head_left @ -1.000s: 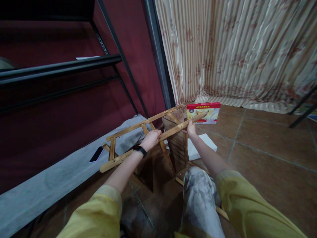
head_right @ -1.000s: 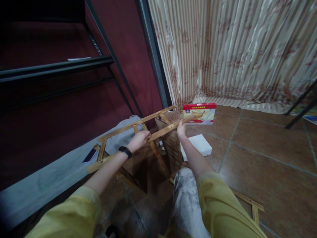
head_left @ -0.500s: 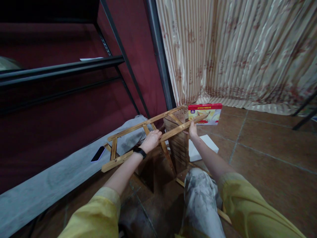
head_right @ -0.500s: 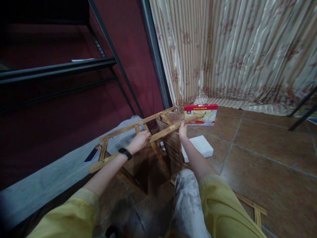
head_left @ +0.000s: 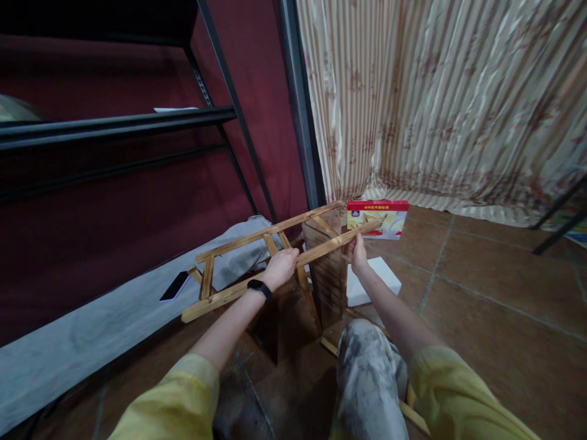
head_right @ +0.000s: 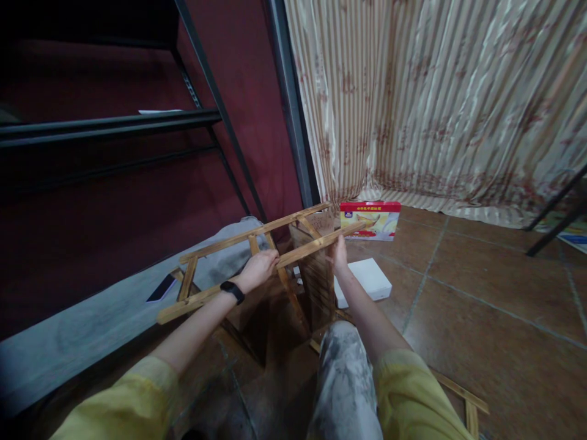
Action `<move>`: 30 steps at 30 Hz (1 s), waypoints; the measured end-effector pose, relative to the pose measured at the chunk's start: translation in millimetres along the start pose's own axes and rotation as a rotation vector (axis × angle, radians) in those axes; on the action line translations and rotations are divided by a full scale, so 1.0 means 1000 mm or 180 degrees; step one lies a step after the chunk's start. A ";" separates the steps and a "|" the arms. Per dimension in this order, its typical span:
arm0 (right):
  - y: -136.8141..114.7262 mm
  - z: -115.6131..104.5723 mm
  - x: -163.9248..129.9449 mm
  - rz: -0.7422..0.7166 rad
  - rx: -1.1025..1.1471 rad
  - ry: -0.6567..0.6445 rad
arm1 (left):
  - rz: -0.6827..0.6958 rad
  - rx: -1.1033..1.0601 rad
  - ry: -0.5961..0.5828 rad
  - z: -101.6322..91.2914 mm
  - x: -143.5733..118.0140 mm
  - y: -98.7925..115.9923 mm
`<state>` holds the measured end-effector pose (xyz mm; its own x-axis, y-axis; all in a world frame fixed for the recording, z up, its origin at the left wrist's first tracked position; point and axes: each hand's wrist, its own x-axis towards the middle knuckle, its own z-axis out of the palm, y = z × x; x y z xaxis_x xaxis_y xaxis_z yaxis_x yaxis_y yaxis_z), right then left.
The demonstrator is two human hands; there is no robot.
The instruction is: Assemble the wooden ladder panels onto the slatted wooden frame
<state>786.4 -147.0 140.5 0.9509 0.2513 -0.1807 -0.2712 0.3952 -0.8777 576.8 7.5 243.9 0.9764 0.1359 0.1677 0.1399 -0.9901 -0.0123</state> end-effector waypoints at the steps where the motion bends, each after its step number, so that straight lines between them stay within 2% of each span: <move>1: 0.001 -0.002 -0.003 0.0075 0.0041 -0.0014 | -0.0044 0.0039 -0.0005 -0.001 -0.001 0.002; 8: 0.013 -0.027 -0.008 0.0176 -0.0423 0.0404 | -0.0090 0.0135 0.0049 -0.003 -0.004 0.007; 13: 0.025 -0.047 -0.016 -0.0012 -0.1027 0.0343 | -0.0084 0.0128 0.0066 -0.005 -0.005 0.007; 20: 0.049 -0.064 -0.048 0.0185 -0.1168 0.0289 | -0.0235 0.0021 0.0189 -0.006 -0.018 0.003; 24: 0.057 -0.069 -0.056 0.0196 -0.1110 0.0220 | -0.0175 0.0047 0.0333 -0.018 -0.023 0.003; 27: 0.060 -0.067 -0.066 0.0190 -0.0963 0.0124 | -0.0138 0.0024 0.0484 -0.027 -0.038 0.013; 30: 0.070 -0.065 -0.088 0.0339 -0.0806 -0.0075 | 0.0118 -0.0407 0.0414 -0.016 -0.074 0.039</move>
<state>693.2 -198.7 65.9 0.9145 0.3013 -0.2701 -0.3207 0.1326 -0.9378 507.2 -42.2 246.5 0.9499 0.1016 0.2957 0.0740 -0.9919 0.1030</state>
